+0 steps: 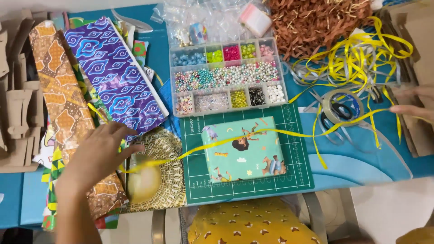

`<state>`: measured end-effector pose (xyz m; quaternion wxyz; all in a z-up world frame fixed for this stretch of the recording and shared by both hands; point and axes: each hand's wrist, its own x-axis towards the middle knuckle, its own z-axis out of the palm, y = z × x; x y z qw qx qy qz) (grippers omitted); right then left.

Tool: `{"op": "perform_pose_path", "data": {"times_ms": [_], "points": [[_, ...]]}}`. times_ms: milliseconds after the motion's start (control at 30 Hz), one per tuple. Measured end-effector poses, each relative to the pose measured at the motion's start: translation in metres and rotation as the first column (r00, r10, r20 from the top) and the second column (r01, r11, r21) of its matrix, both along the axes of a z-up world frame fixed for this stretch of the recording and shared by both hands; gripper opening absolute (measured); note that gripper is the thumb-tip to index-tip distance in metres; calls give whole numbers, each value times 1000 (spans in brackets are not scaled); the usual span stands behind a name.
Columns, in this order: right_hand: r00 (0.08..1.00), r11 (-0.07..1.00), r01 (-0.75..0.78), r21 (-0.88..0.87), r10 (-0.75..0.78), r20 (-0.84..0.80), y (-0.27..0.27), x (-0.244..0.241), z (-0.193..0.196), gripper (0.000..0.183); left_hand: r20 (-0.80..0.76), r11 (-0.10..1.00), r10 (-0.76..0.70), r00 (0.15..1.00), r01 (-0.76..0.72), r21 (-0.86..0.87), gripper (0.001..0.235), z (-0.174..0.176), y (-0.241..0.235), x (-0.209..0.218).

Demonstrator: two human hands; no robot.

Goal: Wrapping a small box with decorative paper and finishing it with a yellow ribbon.

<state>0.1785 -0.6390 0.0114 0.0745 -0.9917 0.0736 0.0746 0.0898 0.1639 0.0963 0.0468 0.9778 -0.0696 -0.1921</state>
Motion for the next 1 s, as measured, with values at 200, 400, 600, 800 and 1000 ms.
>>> {"op": "perform_pose_path", "data": {"times_ms": [200,400,600,800,1000], "points": [[751,759,-650,36,635,181,249,-33,136,31,664,924,-147,733,341,-172,12,41,-101,-5],[329,418,-897,-141,847,418,346,-54,98,44,610,764,-290,737,563,-316,45,-9,-167,10],[552,518,-831,201,733,397,362,-57,93,11,366,655,-237,900,426,-625,10,-20,-176,19],[784,575,-427,698,620,-31,347,-52,113,12,-88,524,-268,959,68,-849,11,5,-162,23],[801,622,-336,708,584,-133,340,-47,111,14,-142,572,-272,952,42,-819,12,6,-154,25]]}}
